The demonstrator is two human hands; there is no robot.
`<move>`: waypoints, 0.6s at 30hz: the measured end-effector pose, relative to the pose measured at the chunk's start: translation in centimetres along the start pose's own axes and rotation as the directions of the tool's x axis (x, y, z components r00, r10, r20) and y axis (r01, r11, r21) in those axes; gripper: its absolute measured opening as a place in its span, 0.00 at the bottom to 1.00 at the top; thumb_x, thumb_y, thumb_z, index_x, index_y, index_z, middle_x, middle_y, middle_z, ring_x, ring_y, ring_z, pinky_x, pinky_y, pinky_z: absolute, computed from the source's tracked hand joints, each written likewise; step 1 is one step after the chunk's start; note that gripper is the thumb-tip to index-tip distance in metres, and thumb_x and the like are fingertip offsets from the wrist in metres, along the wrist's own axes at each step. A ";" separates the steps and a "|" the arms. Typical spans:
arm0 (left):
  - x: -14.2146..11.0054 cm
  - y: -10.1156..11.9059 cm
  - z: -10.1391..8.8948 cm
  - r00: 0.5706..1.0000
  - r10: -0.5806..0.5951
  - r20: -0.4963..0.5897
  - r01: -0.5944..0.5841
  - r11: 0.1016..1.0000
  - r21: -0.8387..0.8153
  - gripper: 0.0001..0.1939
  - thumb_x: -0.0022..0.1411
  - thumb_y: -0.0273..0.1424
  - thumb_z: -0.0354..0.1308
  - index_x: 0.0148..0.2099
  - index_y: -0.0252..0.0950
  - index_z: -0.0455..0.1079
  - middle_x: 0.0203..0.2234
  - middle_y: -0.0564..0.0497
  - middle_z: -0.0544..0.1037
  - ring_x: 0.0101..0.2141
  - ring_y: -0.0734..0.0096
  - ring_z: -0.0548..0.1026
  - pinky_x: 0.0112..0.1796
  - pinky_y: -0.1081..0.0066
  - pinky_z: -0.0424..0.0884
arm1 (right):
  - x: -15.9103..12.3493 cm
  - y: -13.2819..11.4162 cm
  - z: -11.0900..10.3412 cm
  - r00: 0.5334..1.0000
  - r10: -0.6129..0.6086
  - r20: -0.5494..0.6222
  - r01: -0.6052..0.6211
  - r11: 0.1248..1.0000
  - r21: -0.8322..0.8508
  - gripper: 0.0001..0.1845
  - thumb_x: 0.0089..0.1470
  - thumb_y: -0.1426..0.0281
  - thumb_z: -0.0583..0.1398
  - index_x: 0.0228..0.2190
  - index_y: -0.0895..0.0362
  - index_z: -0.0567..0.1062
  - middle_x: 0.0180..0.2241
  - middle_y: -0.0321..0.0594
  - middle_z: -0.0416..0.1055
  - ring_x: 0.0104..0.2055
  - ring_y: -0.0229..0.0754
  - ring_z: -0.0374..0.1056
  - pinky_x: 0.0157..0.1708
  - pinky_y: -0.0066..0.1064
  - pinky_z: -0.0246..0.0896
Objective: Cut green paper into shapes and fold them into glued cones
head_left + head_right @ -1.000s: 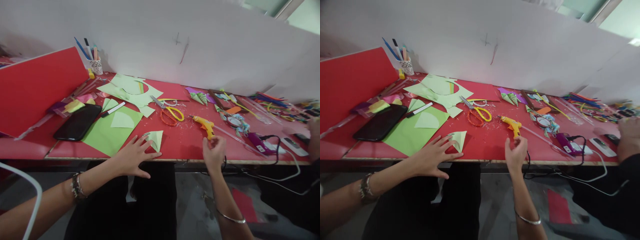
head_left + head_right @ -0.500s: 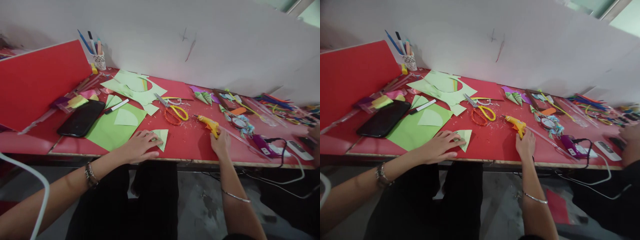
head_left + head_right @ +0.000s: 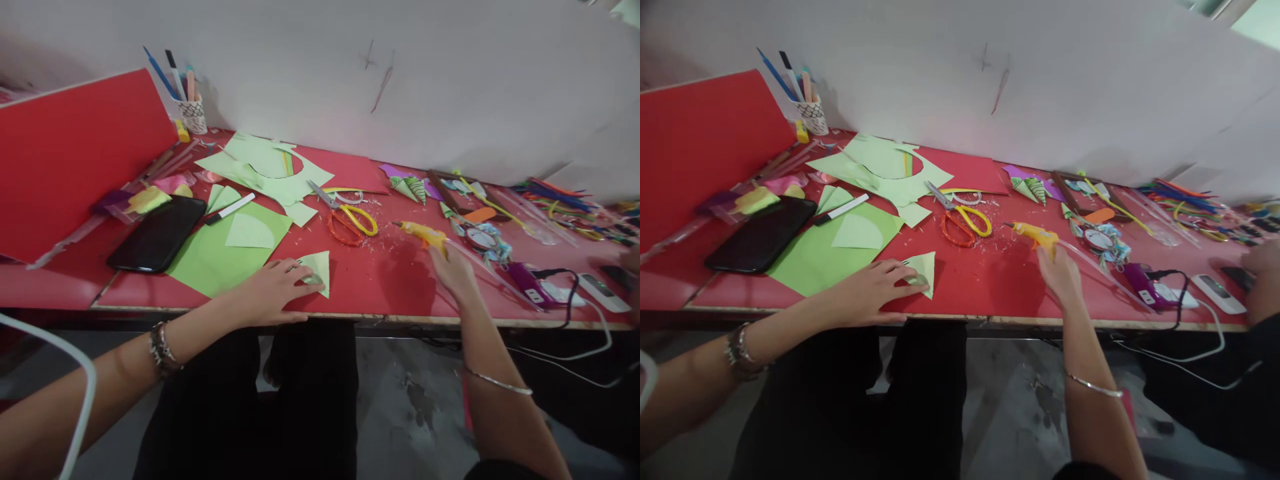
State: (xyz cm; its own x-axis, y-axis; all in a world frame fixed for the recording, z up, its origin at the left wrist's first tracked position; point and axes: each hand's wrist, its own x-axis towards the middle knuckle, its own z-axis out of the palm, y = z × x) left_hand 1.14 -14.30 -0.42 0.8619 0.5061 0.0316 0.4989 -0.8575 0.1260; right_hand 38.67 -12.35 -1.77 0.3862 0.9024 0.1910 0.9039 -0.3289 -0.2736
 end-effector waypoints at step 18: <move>0.3 -1.1 0.0 0.996 0.035 0.080 -0.033 0.999 -0.017 0.37 0.54 0.55 0.41 0.61 0.43 0.48 0.56 0.47 0.57 0.53 0.55 0.55 0.51 0.61 0.47 | -7.5 -5.9 -0.6 0.778 -0.621 -0.090 0.606 0.781 -0.148 0.36 0.46 0.45 0.50 0.45 0.60 0.65 0.33 0.46 0.68 0.36 0.46 0.65 0.26 0.31 0.58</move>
State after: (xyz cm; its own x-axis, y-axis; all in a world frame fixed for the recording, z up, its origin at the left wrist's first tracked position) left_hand 0.88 -13.23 -0.52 0.8832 0.4671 -0.0433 0.4682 -0.8722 0.1416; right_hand 30.50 -17.33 -1.03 -0.2442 0.8817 0.4038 0.9677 0.2488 0.0419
